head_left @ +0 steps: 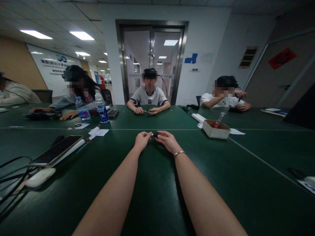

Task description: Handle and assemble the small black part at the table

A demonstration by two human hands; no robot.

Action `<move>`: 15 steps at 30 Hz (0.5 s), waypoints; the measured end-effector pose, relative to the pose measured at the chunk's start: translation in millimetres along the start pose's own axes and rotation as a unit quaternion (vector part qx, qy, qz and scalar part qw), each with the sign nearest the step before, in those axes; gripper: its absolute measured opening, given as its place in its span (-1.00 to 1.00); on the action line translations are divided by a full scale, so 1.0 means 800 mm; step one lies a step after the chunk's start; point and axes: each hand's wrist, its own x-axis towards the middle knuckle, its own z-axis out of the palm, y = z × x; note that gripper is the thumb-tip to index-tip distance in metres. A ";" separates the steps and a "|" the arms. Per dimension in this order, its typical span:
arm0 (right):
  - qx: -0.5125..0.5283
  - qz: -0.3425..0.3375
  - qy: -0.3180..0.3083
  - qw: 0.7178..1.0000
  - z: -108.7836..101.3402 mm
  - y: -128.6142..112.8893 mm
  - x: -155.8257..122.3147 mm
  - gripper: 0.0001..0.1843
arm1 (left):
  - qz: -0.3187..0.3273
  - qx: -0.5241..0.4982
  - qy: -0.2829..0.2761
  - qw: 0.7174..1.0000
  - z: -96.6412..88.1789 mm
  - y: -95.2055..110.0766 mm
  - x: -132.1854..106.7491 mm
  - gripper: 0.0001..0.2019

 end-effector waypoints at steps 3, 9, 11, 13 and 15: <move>-0.003 -0.005 -0.004 1.000 -0.001 0.001 0.001 -0.74 | -0.001 0.004 -0.005 1.000 -0.001 0.005 -0.003 -0.63; -0.012 -0.002 0.003 1.000 0.000 0.001 0.000 -0.74 | -0.011 0.005 -0.015 1.000 -0.002 0.009 -0.005 -0.61; -0.013 -0.002 0.000 1.000 0.000 0.000 -0.001 -0.74 | -0.012 0.005 -0.017 1.000 -0.003 0.009 -0.005 -0.60; -0.014 -0.002 -0.002 1.000 0.001 0.000 -0.002 -0.74 | -0.014 0.004 -0.018 1.000 -0.003 0.008 -0.005 -0.59; -0.015 -0.002 -0.003 1.000 0.001 -0.001 -0.002 -0.74 | -0.014 0.003 -0.018 1.000 -0.003 0.006 -0.004 -0.58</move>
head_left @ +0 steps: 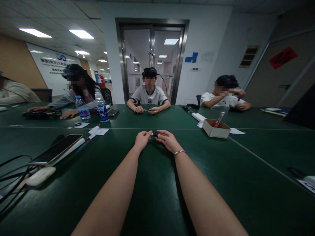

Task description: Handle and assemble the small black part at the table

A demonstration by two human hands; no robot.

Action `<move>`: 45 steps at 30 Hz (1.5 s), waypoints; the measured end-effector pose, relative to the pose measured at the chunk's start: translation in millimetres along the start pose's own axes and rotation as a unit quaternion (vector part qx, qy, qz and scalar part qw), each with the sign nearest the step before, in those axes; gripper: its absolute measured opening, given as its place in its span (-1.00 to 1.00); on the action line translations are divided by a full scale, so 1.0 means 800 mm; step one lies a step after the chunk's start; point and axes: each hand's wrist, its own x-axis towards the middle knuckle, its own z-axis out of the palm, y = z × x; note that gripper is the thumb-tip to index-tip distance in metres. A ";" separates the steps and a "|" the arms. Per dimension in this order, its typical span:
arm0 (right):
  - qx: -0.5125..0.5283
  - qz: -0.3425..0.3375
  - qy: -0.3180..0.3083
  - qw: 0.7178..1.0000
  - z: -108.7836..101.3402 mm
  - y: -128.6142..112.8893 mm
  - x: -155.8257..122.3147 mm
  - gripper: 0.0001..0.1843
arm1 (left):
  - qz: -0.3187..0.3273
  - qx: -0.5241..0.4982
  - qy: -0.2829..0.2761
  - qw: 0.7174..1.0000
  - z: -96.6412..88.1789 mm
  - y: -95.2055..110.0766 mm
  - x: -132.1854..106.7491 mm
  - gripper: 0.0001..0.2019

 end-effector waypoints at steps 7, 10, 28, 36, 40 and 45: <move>-0.003 0.004 -0.005 1.000 0.000 -0.003 -0.002 -0.75 | 0.003 -0.006 0.005 1.000 0.001 -0.003 0.001 -0.56; -0.004 0.007 -0.008 1.000 0.001 -0.004 -0.002 -0.75 | -0.001 0.000 0.003 1.000 0.001 0.000 0.000 -0.55; 0.000 0.037 -0.045 0.998 0.002 -0.013 -0.008 -0.74 | -0.030 0.041 0.017 0.999 -0.002 0.004 -0.004 -0.45; -0.014 0.049 0.000 0.999 0.005 -0.010 -0.003 -0.90 | 0.024 0.000 0.013 1.000 0.002 0.008 -0.010 -0.55; -0.016 0.039 -0.002 0.999 0.005 -0.012 -0.005 -0.85 | 0.031 -0.083 -0.010 0.996 0.003 0.011 -0.010 -0.62; -0.018 0.033 -0.001 0.999 0.006 -0.012 -0.006 -0.82 | 0.020 -0.119 -0.019 0.992 0.003 0.017 -0.010 -0.63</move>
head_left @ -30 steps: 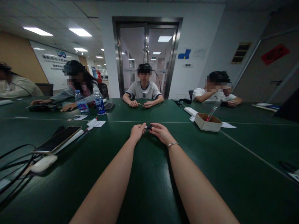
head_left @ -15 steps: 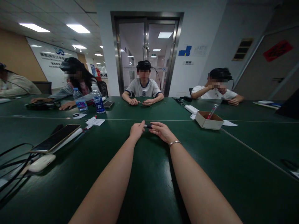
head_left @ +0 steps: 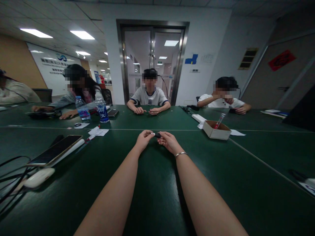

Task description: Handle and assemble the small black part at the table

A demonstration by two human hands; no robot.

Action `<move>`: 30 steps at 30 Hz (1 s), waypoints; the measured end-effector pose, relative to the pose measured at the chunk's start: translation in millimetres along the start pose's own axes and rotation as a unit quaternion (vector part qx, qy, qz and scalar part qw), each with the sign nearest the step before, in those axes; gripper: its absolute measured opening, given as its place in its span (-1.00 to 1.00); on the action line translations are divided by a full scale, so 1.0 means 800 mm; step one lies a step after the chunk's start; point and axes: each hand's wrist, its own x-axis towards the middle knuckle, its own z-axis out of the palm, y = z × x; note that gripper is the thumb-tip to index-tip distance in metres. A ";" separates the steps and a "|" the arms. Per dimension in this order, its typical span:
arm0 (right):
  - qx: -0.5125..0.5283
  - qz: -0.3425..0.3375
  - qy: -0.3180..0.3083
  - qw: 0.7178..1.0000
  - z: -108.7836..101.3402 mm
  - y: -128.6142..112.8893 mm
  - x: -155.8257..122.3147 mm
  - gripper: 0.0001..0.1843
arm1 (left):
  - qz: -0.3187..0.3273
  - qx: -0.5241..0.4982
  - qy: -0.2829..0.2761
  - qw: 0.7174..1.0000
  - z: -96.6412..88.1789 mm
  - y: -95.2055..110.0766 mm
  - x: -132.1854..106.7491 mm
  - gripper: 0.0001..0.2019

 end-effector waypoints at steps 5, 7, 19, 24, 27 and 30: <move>-0.012 -0.002 -0.003 1.000 -0.001 0.002 0.001 -0.82 | -0.008 0.012 0.019 1.000 0.002 -0.001 0.000 -0.69; -0.014 -0.001 -0.005 1.000 -0.001 0.003 0.002 -0.83 | 0.000 0.015 0.022 1.000 0.001 -0.002 0.000 -0.73; -0.019 0.000 0.008 1.000 0.001 0.002 0.001 -0.89 | -0.023 0.013 0.012 1.000 0.002 -0.003 -0.001 -0.76; -0.018 -0.002 0.001 1.000 0.000 0.003 0.002 -0.91 | -0.017 0.027 0.018 0.999 0.002 -0.003 0.000 -0.78; -0.015 -0.002 0.000 1.000 -0.001 0.004 0.003 -0.89 | -0.015 0.027 0.009 0.999 0.003 -0.004 0.000 -0.79; -0.011 -0.001 -0.001 1.000 -0.002 0.005 0.004 -0.85 | -0.008 0.036 0.020 0.999 0.003 -0.006 0.001 -0.80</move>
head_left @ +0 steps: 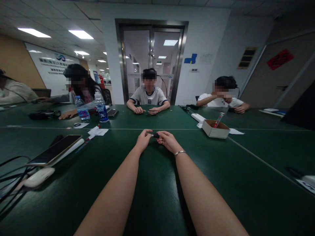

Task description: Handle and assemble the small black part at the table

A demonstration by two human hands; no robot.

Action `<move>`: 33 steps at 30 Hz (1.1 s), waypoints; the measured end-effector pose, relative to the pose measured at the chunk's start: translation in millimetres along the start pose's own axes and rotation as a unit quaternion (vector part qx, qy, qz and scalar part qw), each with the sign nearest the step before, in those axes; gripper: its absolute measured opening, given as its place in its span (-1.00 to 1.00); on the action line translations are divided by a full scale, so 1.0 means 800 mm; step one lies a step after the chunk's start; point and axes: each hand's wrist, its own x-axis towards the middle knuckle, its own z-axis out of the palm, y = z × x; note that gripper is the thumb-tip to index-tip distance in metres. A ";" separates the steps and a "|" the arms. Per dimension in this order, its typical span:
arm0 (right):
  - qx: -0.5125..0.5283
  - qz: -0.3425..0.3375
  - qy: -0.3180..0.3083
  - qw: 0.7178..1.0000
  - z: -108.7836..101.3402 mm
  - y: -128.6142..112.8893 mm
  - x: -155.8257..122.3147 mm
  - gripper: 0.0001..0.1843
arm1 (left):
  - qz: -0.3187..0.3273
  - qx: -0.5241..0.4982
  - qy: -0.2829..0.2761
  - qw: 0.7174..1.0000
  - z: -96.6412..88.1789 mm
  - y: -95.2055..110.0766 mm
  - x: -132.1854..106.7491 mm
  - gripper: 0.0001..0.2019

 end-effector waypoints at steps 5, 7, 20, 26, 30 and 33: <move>-0.002 -0.001 -0.005 1.000 -0.001 0.001 0.001 -0.85 | -0.006 -0.005 -0.015 1.000 0.000 -0.002 0.002 -0.77; -0.002 -0.001 -0.003 1.000 -0.001 0.001 0.001 -0.85 | -0.006 -0.008 -0.012 1.000 -0.001 -0.002 0.002 -0.78; -0.006 0.009 -0.003 1.000 0.001 -0.001 -0.001 -0.90 | 0.001 -0.019 -0.018 1.000 0.000 -0.004 0.002 -0.77; -0.003 0.008 -0.006 1.000 0.002 -0.003 -0.003 -0.87 | 0.003 -0.025 -0.034 0.999 -0.002 -0.005 0.002 -0.76; 0.005 0.011 -0.014 1.000 0.003 -0.004 -0.003 -0.89 | -0.003 -0.024 -0.042 0.999 0.000 -0.003 0.002 -0.74; 0.000 0.012 -0.015 1.000 0.003 -0.003 -0.003 -0.93 | -0.016 -0.038 -0.036 0.999 0.001 0.000 0.000 -0.77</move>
